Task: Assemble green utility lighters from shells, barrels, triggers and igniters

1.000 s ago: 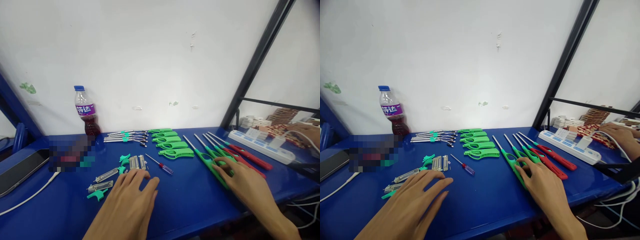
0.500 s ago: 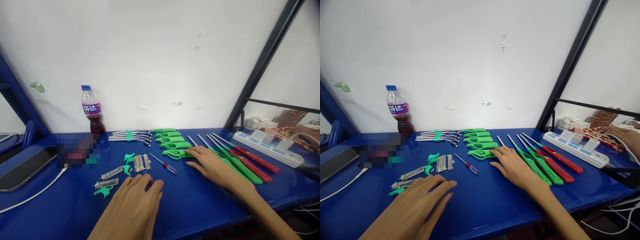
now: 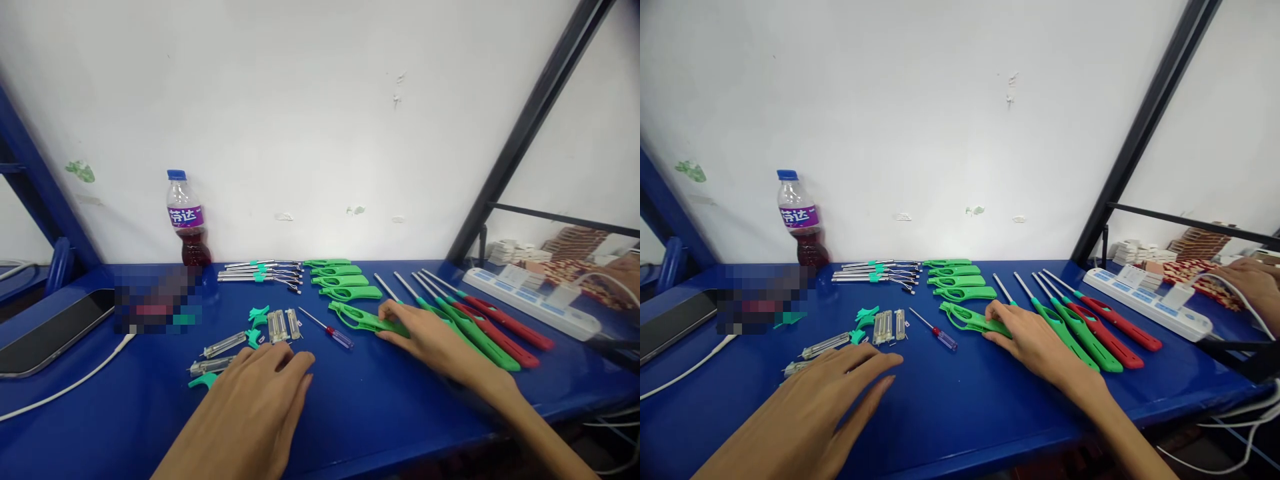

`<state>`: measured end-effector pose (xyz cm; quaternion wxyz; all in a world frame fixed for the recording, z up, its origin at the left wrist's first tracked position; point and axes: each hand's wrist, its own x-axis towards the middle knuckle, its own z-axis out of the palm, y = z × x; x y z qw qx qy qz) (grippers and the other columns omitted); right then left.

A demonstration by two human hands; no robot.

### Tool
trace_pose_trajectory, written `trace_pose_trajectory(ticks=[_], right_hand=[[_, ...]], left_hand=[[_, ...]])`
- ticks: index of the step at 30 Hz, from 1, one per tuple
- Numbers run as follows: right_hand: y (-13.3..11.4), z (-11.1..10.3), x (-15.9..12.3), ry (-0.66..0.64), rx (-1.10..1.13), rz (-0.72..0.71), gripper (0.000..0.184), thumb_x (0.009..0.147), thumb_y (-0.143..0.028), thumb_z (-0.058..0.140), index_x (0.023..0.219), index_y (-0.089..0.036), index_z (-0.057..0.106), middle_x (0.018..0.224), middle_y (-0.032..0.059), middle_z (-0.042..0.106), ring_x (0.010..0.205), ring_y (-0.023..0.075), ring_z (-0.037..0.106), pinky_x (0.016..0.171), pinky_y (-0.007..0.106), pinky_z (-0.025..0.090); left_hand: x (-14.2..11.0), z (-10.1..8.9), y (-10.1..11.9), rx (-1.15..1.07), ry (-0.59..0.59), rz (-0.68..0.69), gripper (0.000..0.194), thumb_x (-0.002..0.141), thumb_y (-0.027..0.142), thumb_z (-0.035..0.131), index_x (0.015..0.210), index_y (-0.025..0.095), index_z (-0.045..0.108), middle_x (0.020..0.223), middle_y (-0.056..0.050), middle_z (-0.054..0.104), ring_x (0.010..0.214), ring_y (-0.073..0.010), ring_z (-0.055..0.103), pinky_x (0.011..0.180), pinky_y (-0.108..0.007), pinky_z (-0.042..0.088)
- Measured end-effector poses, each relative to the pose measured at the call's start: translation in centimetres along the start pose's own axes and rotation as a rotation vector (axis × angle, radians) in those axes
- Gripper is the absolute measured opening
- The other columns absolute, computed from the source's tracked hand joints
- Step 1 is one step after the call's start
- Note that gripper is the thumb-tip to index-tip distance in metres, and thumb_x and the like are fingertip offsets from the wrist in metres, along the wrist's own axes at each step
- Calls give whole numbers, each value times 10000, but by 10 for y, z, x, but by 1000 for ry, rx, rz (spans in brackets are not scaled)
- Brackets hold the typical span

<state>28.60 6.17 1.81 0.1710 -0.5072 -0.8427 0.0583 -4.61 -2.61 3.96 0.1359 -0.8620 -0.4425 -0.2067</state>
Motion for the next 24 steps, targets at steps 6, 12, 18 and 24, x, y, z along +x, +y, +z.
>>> trace_pose_trajectory(ticks=[6, 12, 18, 24], right_hand=[[7, -3, -14, 43, 71, 92, 232, 1032, -511, 606, 1061, -281, 604, 976, 9, 768, 819, 220, 730, 715, 319, 523], [-21, -11, -31, 8, 206, 40, 281, 1027, -556, 629, 1054, -277, 638, 1093, 23, 771, 972, 218, 738, 850, 324, 565], [-52, -3, -39, -88, 279, -88, 212, 1000, -503, 709, 1027, -295, 685, 1147, -5, 751, 1046, 189, 716, 949, 299, 548], [-59, 8, -30, -84, 302, -131, 233, 955, -494, 769, 942, -276, 688, 1159, -2, 755, 1093, 193, 716, 993, 296, 551]], left_hand=[[-1, -4, -3, 14, 45, -15, 431, 1089, 157, 288, 1057, 282, 699, 1035, -42, 794, 842, -263, 781, 760, -436, 652], [-2, -8, -9, 20, 77, -40, 448, 1108, 224, 289, 1157, 289, 730, 1020, -39, 808, 842, -281, 788, 643, -410, 635], [-4, -5, -14, 40, 83, -97, 470, 1126, 299, 285, 1158, 282, 754, 1058, -67, 809, 892, -300, 794, 595, -398, 620], [-8, -4, -16, 18, 32, -116, 440, 1121, 292, 299, 1228, 282, 726, 1109, -68, 803, 946, -310, 785, 672, -438, 638]])
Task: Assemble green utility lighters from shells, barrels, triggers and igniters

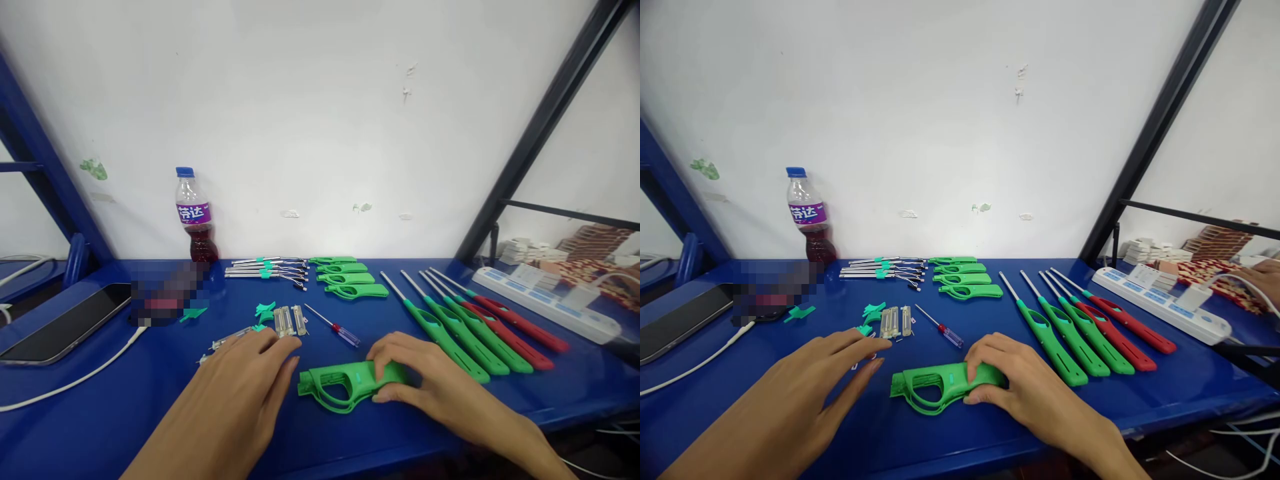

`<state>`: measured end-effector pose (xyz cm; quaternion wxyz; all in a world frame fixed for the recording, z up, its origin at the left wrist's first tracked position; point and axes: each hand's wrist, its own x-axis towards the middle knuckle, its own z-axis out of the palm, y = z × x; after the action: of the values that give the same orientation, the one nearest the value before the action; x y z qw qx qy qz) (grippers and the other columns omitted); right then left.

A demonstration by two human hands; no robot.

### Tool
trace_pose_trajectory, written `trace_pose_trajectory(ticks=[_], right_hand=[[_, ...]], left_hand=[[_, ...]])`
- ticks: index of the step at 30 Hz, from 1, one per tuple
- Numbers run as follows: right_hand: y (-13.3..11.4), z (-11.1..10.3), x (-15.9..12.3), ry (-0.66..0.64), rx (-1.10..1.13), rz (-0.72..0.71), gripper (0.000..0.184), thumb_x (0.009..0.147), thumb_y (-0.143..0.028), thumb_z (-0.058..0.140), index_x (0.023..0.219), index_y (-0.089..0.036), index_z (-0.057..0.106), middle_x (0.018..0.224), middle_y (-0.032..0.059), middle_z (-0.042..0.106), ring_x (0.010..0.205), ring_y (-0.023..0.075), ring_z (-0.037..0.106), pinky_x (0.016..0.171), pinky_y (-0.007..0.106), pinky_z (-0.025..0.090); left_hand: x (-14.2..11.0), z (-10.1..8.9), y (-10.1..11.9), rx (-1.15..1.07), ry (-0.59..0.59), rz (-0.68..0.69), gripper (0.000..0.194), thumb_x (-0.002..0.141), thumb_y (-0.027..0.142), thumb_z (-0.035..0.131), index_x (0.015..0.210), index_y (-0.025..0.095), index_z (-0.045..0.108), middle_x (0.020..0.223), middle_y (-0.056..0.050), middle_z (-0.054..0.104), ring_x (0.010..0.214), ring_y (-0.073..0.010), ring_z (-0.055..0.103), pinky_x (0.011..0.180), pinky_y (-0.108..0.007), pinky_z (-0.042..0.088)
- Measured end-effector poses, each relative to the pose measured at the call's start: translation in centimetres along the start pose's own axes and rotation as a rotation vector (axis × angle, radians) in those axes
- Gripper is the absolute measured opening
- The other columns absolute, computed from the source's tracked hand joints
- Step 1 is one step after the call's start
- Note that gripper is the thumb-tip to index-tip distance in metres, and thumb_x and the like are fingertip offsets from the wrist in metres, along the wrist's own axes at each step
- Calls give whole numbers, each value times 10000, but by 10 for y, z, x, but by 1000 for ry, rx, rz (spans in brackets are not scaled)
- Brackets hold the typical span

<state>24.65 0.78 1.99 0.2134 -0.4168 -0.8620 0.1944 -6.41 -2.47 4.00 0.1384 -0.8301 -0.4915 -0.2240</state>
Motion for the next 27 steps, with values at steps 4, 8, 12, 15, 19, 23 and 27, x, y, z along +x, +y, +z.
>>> trace_pose_trajectory(ticks=[4, 8, 12, 15, 19, 23, 27], right_hand=[[10, -11, 1, 119, -27, 41, 257, 984, -524, 718, 952, -269, 697, 1159, 38, 768, 1110, 236, 726, 958, 340, 579], [35, -25, 2, 302, -109, 147, 271, 998, -541, 671, 993, -272, 704, 1195, 72, 776, 1091, 290, 738, 960, 433, 588], [42, -21, 2, 338, -143, 148, 295, 1016, -553, 628, 985, -279, 735, 1292, 89, 750, 1235, 327, 691, 1081, 511, 540], [26, -7, -3, 228, -98, 59, 243, 1022, -544, 637, 1029, -329, 750, 1231, 23, 768, 1220, 257, 703, 1077, 414, 560], [6, 15, -11, 34, -77, -58, 200, 1002, -518, 693, 1106, -355, 748, 1290, 10, 755, 1274, 241, 686, 1097, 351, 558], [10, 26, -6, 93, -144, -200, 165, 992, -482, 717, 1077, -344, 748, 1160, 2, 803, 1087, 218, 774, 977, 286, 613], [17, 26, 4, 174, -189, -327, 140, 983, -461, 736, 1006, -323, 731, 1026, -25, 825, 900, 186, 799, 818, 245, 637]], left_hand=[[1, -2, -1, -42, -23, -44, 458, 1112, 295, 297, 1138, 286, 754, 1107, -72, 797, 936, -312, 777, 679, -446, 629], [13, 1, -11, -100, -102, -97, 397, 1109, 273, 364, 1238, 276, 740, 1158, -64, 773, 1064, -270, 734, 889, -435, 614], [47, 11, -43, -46, -224, -111, 315, 1090, 208, 462, 1231, 236, 742, 1175, -78, 753, 1134, -269, 697, 986, -440, 581], [81, 24, -75, 35, -263, -124, 217, 1061, 267, 637, 1251, 182, 698, 1263, -91, 710, 1211, -279, 669, 1052, -521, 555], [112, 45, -104, 106, -287, -164, 334, 1038, 384, 701, 1299, 179, 663, 1333, -104, 672, 1175, -275, 681, 1001, -510, 591], [118, 64, -118, 128, -286, -189, 363, 1041, 389, 696, 1336, 185, 645, 1350, -109, 662, 1165, -274, 684, 983, -502, 602], [116, 74, -127, 129, -311, -171, 344, 1042, 385, 696, 1320, 188, 654, 1344, -106, 666, 1156, -267, 687, 978, -491, 605]])
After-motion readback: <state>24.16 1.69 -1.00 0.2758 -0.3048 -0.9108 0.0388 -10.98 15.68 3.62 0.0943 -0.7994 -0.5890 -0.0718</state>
